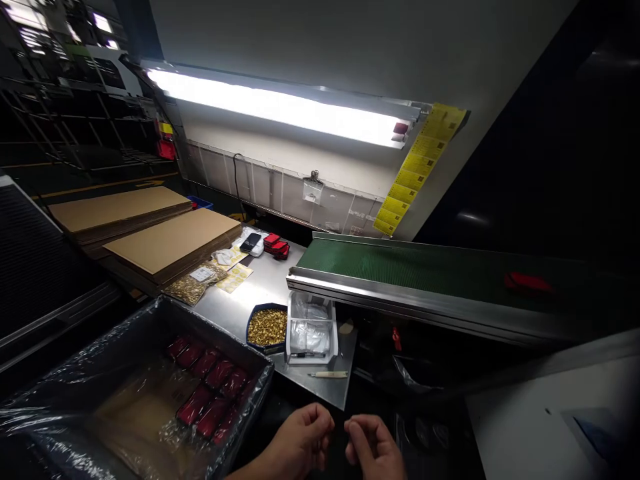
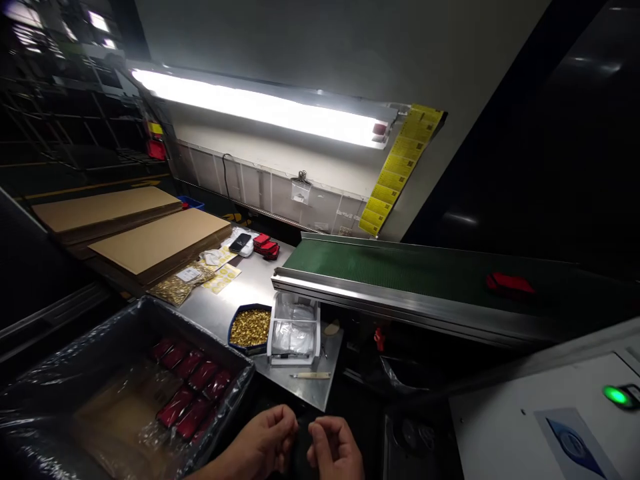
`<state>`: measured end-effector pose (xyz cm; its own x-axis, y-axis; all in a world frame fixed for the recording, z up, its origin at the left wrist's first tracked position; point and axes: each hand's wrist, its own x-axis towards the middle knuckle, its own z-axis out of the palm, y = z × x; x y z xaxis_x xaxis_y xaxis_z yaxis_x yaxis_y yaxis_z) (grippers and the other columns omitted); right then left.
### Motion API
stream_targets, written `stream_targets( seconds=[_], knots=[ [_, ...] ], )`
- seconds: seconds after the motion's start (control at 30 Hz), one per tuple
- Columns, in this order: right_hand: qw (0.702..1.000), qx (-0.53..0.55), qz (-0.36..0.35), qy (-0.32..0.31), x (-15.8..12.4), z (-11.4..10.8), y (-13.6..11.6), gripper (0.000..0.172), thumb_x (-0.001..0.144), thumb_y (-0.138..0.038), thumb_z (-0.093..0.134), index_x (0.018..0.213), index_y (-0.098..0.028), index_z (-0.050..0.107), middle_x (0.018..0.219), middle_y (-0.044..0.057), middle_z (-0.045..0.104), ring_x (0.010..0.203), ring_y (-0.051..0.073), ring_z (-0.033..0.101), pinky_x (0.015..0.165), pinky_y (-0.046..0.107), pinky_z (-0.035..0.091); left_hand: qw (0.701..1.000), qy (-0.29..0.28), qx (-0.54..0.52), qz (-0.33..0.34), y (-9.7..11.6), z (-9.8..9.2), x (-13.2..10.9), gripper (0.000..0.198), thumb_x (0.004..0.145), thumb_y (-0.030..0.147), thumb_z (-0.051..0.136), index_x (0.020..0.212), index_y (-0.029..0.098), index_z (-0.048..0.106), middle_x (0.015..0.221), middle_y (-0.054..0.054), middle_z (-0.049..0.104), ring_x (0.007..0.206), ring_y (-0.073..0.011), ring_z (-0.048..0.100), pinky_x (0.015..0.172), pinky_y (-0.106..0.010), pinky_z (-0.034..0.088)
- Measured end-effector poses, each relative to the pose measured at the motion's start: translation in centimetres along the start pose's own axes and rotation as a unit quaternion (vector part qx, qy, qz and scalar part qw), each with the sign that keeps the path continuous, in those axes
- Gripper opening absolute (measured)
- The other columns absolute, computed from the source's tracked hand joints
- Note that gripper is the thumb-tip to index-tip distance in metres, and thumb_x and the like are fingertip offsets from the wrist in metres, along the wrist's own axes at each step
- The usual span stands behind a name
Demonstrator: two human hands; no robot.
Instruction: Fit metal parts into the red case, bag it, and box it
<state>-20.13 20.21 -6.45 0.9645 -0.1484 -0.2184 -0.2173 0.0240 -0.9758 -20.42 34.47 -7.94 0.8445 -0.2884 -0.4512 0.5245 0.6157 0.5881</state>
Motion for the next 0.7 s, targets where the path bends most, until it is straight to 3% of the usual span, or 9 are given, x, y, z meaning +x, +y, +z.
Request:
stream_targets(
  seconds=[0.13,0.33,0.57,0.7],
  knots=[
    [1.000,-0.015,0.012,-0.006,-0.3,-0.7,-0.3,0.044,0.069,-0.056,0.076,0.082,-0.016,0.068,0.063,0.001,0.061,0.049,0.010,0.049,0.049,0.022,0.041,1.000,0.004,-0.004,0.004,1.4,0.7,-1.0,0.053,0.067,0.057,0.082,0.082,0.012,0.058,0.063,0.001,0.052,0.054,-0.0072,0.046,0.054,-0.018,0.036],
    [0.998,0.023,0.048,-0.045,-0.5,-1.1,-0.1,0.050,0.073,-0.059,0.072,0.093,-0.013,0.072,0.068,0.002,0.062,0.050,0.007,0.047,0.049,0.021,0.038,1.000,-0.007,0.020,0.009,2.6,1.3,-1.7,0.049,0.071,0.053,0.080,0.088,0.011,0.061,0.069,-0.002,0.056,0.060,-0.0094,0.050,0.060,-0.021,0.037],
    [0.985,0.147,0.066,-0.067,-1.0,-0.3,-1.0,0.042,0.071,-0.048,0.079,0.096,-0.014,0.073,0.075,0.004,0.066,0.054,0.007,0.052,0.054,0.021,0.041,0.981,-0.009,0.165,0.102,2.9,0.7,-1.8,0.045,0.069,0.050,0.083,0.086,0.012,0.064,0.070,-0.001,0.055,0.064,-0.0121,0.045,0.062,-0.024,0.034],
    [0.983,0.157,0.058,-0.071,-1.0,-0.1,-1.0,0.039,0.070,-0.044,0.081,0.092,-0.014,0.071,0.067,0.001,0.062,0.053,0.007,0.050,0.054,0.020,0.040,0.953,0.010,0.262,0.152,3.5,0.7,-2.6,0.035,0.080,0.049,0.073,0.086,0.015,0.070,0.080,-0.005,0.059,0.075,-0.0179,0.050,0.068,-0.028,0.037]
  ],
)
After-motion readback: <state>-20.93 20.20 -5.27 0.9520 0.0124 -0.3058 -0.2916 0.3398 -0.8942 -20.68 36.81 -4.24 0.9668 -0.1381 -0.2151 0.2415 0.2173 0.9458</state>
